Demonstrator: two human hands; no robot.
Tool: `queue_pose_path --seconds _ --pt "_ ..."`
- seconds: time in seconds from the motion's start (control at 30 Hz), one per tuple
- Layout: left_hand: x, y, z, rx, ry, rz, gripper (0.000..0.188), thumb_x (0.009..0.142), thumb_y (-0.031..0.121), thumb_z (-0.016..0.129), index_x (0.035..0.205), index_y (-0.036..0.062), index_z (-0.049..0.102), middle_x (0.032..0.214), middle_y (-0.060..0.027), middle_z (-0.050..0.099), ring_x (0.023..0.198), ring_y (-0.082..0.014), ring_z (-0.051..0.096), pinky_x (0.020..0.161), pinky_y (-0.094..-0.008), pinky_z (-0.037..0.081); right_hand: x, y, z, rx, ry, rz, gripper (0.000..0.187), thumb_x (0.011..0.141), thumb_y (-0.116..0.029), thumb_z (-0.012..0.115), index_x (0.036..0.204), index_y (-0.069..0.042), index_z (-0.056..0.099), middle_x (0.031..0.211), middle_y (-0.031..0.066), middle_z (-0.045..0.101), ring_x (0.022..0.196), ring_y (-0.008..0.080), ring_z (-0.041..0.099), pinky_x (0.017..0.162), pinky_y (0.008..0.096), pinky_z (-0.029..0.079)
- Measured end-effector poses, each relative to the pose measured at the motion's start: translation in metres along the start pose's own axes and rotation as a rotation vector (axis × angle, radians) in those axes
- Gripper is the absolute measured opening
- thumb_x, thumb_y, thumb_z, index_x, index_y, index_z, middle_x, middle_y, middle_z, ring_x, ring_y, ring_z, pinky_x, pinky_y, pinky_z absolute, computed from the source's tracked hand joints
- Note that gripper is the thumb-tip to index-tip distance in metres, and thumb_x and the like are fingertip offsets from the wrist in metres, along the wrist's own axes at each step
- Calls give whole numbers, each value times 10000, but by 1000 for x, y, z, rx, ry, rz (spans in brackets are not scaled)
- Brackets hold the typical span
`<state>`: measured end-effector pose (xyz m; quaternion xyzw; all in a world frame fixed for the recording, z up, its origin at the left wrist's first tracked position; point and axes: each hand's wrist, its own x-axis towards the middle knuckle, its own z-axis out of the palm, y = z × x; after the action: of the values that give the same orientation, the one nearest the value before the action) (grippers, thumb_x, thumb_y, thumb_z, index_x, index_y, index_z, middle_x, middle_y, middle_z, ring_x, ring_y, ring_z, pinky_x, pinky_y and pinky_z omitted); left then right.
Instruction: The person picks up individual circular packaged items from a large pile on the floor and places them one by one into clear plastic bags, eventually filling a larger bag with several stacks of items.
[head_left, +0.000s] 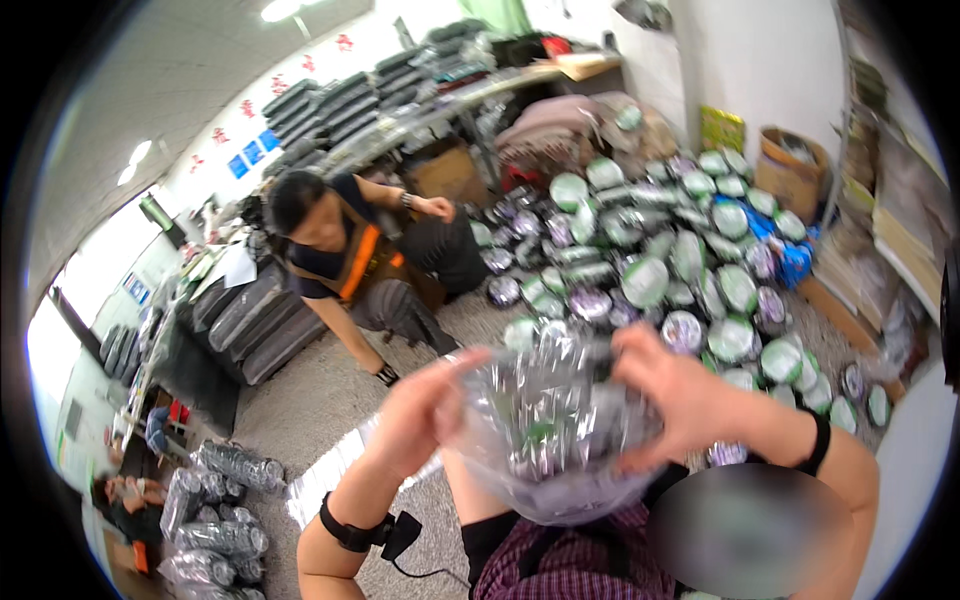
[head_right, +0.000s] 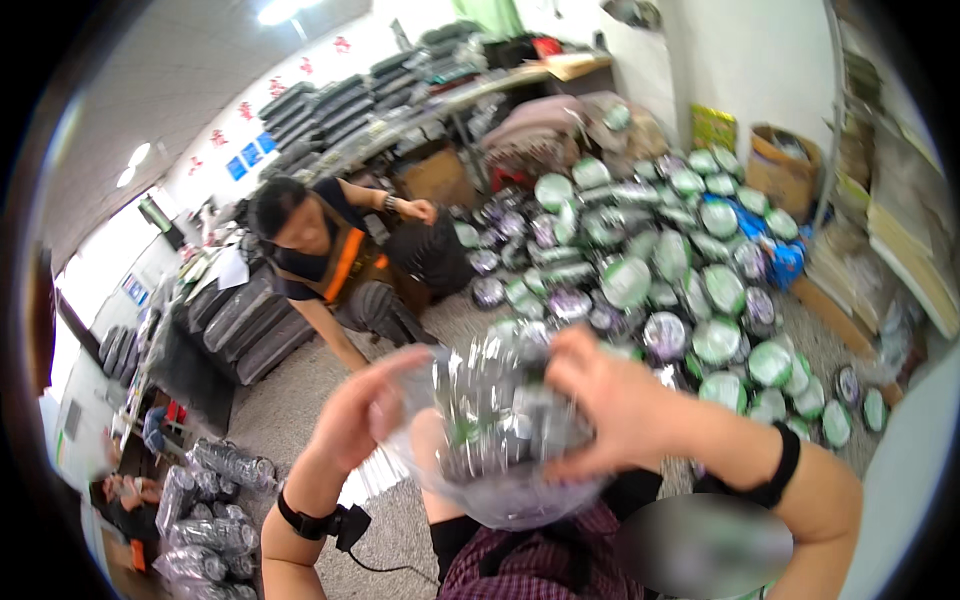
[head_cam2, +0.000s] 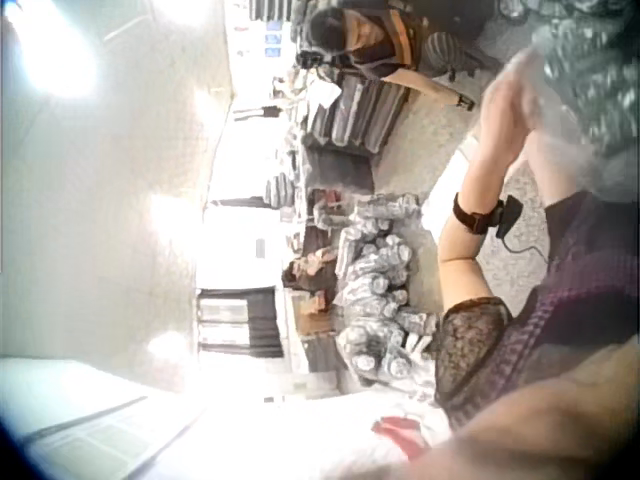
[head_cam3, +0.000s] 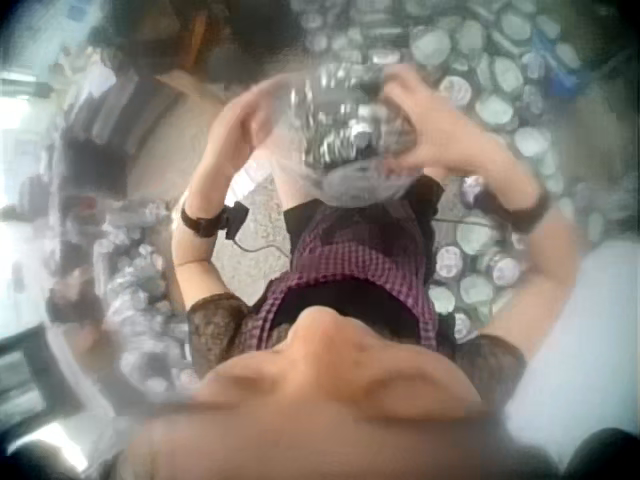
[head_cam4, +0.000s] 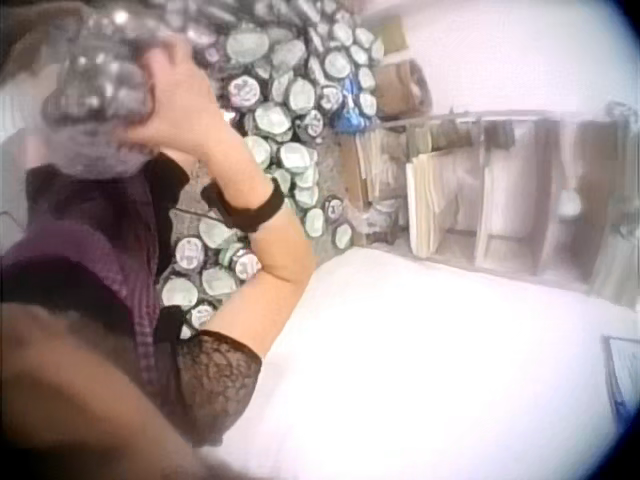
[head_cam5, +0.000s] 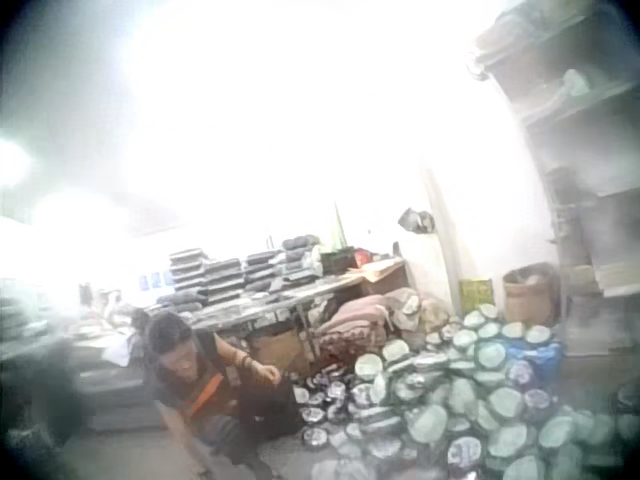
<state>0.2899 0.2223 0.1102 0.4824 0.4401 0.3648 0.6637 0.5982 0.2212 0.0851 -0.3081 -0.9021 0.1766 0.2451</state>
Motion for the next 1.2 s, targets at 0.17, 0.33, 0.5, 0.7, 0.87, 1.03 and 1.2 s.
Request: queue_pose_path --seconds 0.17,0.33,0.5,0.7,0.87,1.03,1.2 --pt "-15 -1 36 613 -579 27 355 970 127 427 1307 33 479 710 -27 622 639 -89 605 557 -217 481 10 -58 4 127 -583 88 722 713 -510 702 1184 -13 473 1217 148 460 1072 278 527 912 366 440" --pt "-11 -44 65 968 -670 437 526 895 32 479 1400 127 368 902 -98 649 728 -183 633 613 -335 498 -53 -8 76 1260 6 925 658 801 -372 688 1286 -4 440 1232 127 524 1109 200 496 930 329 409" --pt "34 -75 39 1402 -518 939 584 783 37 557 1333 216 479 676 -20 586 588 -152 603 509 -281 477 -48 35 84 726 129 543 588 870 -427 588 1231 25 482 1082 141 604 1002 244 554 908 333 427" --pt "65 17 -25 973 175 790 310 824 -88 476 981 70 691 988 -68 683 823 -144 646 691 -254 505 -32 -7 -29 -631 -93 -77 310 798 -287 649 990 -51 591 784 44 580 702 227 579 953 409 419" --pt "21 76 -19 625 350 897 247 921 1 438 1014 28 665 686 63 527 520 23 343 460 -155 239 -2 -63 -42 -507 511 -365 203 758 -264 670 708 -98 566 626 -19 479 571 147 508 819 374 466" --pt "-15 75 3 631 387 891 232 936 36 447 1033 27 657 586 112 415 483 33 280 449 -159 187 -3 -86 -46 -402 692 -541 233 755 -284 669 679 -102 547 600 -23 433 509 132 455 606 269 421" --pt "-30 72 27 761 221 891 189 874 9 559 1019 32 678 669 80 554 500 7 355 458 -175 246 -1 -95 -51 -444 652 -714 245 730 -283 680 668 -100 528 595 -35 423 501 115 439 550 248 385"
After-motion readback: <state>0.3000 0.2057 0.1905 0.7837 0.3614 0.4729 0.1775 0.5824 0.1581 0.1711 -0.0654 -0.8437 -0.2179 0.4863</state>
